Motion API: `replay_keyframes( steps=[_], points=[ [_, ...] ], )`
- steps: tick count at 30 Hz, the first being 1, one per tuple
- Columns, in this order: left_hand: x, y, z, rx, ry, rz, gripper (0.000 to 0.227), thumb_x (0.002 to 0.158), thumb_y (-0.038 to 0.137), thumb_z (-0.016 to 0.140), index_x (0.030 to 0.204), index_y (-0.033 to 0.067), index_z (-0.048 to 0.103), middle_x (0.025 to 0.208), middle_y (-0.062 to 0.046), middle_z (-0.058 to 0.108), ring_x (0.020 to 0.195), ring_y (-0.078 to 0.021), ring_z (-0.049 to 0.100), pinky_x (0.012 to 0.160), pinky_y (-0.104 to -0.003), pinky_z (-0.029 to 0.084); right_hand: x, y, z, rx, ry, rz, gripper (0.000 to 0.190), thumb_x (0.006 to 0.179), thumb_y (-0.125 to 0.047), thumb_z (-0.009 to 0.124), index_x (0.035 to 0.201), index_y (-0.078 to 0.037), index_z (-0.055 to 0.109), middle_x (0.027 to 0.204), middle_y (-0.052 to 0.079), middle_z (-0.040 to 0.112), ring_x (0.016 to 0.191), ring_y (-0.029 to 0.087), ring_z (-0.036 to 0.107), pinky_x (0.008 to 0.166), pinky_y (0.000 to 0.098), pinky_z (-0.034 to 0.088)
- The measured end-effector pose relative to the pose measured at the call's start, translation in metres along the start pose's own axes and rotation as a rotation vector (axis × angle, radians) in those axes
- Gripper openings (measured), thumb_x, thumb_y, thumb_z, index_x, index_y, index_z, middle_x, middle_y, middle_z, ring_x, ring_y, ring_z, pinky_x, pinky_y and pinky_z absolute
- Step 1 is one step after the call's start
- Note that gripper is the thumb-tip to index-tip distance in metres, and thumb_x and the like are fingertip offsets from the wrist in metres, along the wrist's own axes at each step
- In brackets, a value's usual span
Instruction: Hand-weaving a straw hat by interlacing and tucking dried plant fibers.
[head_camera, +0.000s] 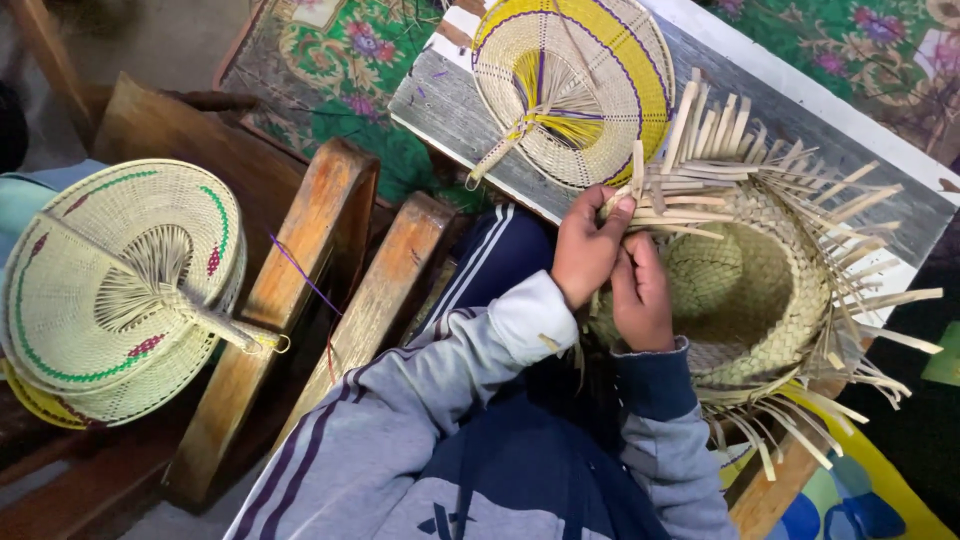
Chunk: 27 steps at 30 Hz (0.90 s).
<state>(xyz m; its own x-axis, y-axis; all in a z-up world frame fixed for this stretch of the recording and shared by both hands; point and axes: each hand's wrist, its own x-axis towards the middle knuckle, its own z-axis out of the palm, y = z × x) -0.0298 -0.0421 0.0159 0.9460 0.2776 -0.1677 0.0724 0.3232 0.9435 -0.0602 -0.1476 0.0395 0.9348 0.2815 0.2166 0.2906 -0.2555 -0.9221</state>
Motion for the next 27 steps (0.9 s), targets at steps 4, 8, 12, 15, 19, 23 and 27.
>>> replay_keyframes(
  steps=[4, 8, 12, 15, 19, 23, 27],
  points=[
    [0.015, -0.011, -0.010, -0.136, -0.134, -0.032, 0.021, 0.096, 0.021, 0.071, 0.106, 0.0026, 0.070, 0.087, -0.012, 0.063, 0.084, -0.0212, 0.059, 0.078, -0.036, 0.050, -0.008, -0.011, 0.001, 0.054, 0.061, 0.070, 0.025, 0.112, -0.010, 0.050, 0.087, -0.006, 0.055, 0.072, 0.004, 0.054, 0.071, 0.012, 0.048, 0.075, 0.0284, 0.044],
    [0.028, -0.011, -0.020, -0.274, -0.169, -0.118, 0.022, 0.097, 0.025, 0.071, 0.104, 0.0039, 0.073, 0.082, -0.007, 0.066, 0.075, -0.0129, 0.062, 0.067, -0.028, 0.051, -0.013, 0.000, 0.004, 0.074, 0.088, 0.121, 0.024, 0.110, -0.013, 0.056, 0.086, -0.006, 0.058, 0.070, 0.004, 0.058, 0.068, 0.010, 0.050, 0.071, 0.0275, 0.045],
    [0.028, -0.004, -0.023, -0.181, -0.202, -0.050, 0.022, 0.094, 0.023, 0.075, 0.104, 0.0036, 0.074, 0.085, -0.008, 0.066, 0.079, -0.0134, 0.059, 0.072, -0.030, 0.051, -0.018, 0.012, 0.008, 0.096, 0.088, 0.198, 0.020, 0.108, -0.014, 0.060, 0.089, -0.008, 0.059, 0.068, 0.000, 0.059, 0.066, 0.004, 0.048, 0.066, 0.0224, 0.044],
    [0.017, 0.000, -0.022, -0.151, -0.201, 0.007, 0.015, 0.098, 0.017, 0.068, 0.103, 0.0028, 0.070, 0.086, -0.006, 0.063, 0.084, -0.0142, 0.056, 0.076, -0.029, 0.048, -0.018, 0.005, 0.005, 0.076, 0.047, 0.267, 0.016, 0.106, -0.016, 0.063, 0.092, -0.008, 0.062, 0.067, 0.002, 0.062, 0.060, 0.004, 0.049, 0.061, 0.0206, 0.044],
    [0.006, 0.002, -0.024, -0.184, -0.203, 0.020, 0.017, 0.102, 0.020, 0.065, 0.105, 0.0030, 0.069, 0.087, -0.004, 0.062, 0.089, -0.0135, 0.055, 0.081, -0.030, 0.047, -0.010, -0.055, -0.021, -0.016, -0.029, 0.356, 0.017, 0.106, -0.023, 0.063, 0.097, -0.009, 0.067, 0.069, 0.010, 0.070, 0.061, 0.008, 0.055, 0.062, 0.0251, 0.047],
    [-0.001, -0.001, -0.023, -0.145, -0.195, 0.088, 0.017, 0.104, 0.024, 0.061, 0.108, 0.0080, 0.064, 0.090, 0.001, 0.057, 0.089, -0.0098, 0.052, 0.086, -0.027, 0.045, 0.000, -0.089, -0.056, -0.080, 0.330, 0.130, 0.013, 0.113, -0.003, 0.050, 0.102, -0.005, 0.057, 0.088, 0.013, 0.066, 0.059, 0.015, 0.060, 0.053, 0.0259, 0.051],
    [-0.009, 0.011, -0.021, 0.001, -0.187, 0.164, 0.015, 0.103, 0.026, 0.060, 0.108, 0.0124, 0.063, 0.102, 0.002, 0.062, 0.099, -0.0100, 0.056, 0.096, -0.027, 0.044, 0.017, -0.112, -0.058, -0.277, 0.311, -0.057, 0.016, 0.114, 0.008, 0.048, 0.123, -0.001, 0.056, 0.126, 0.017, 0.067, 0.101, 0.022, 0.061, 0.086, 0.0345, 0.050]
  ],
)
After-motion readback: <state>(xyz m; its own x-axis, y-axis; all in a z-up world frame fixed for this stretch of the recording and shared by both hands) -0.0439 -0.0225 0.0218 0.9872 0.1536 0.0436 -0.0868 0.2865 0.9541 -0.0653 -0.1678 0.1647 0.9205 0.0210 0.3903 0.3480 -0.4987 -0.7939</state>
